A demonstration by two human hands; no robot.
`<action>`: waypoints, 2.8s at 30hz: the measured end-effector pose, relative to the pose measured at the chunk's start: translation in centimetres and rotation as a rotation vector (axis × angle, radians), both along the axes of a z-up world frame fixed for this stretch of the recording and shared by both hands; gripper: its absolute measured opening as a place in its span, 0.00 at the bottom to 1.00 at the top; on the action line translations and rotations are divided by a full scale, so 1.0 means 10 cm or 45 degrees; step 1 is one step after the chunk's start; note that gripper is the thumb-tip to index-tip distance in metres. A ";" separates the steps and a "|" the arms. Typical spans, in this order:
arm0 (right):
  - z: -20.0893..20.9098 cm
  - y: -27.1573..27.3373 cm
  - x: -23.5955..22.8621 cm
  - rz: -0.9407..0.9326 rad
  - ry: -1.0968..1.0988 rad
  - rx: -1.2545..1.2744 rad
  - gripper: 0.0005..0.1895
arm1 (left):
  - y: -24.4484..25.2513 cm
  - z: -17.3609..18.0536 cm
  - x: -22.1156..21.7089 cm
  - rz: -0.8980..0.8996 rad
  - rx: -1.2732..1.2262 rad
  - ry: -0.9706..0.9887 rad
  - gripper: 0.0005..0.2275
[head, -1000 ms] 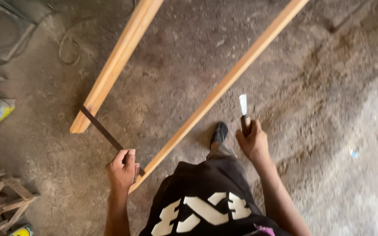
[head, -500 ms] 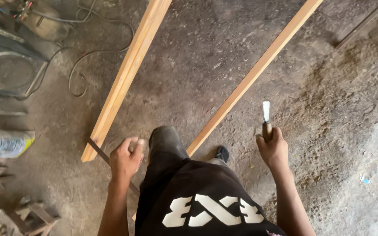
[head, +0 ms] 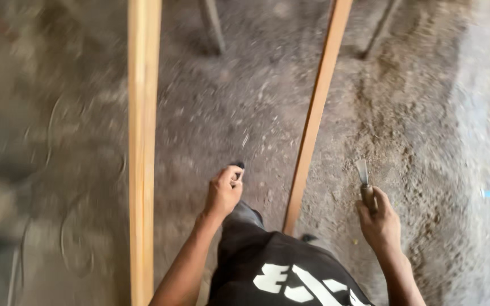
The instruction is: The person uses a chisel to pare and smooth the edges of a wooden frame resting on a workbench. They repeatedly scrape along the frame's corners and edges, removing small wood shavings to refine the joinery.
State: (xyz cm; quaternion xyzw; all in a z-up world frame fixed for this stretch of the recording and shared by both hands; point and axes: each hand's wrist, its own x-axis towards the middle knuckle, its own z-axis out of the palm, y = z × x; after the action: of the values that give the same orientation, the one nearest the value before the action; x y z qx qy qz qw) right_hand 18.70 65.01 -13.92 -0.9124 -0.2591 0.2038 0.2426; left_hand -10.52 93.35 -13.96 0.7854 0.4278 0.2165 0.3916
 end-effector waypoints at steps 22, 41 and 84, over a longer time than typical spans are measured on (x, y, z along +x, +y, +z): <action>0.63 4.24 -0.68 -0.193 -0.050 -0.017 0.30 | 3.94 -1.13 -1.34 0.350 -0.420 -0.071 0.10; 0.33 5.22 0.38 -0.577 -0.247 0.363 0.31 | 5.44 0.08 2.19 -0.866 -0.083 -0.324 0.07; 0.03 7.94 3.94 -0.631 -0.634 0.447 0.23 | 7.90 0.22 7.26 -0.618 0.965 0.211 0.23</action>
State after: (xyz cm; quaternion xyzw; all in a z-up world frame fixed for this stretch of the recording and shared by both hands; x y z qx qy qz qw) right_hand 58.15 144.39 -13.65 -0.9134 -0.1127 -0.1359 0.3667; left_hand 62.09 172.33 -11.78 0.9654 0.1518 0.1960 0.0805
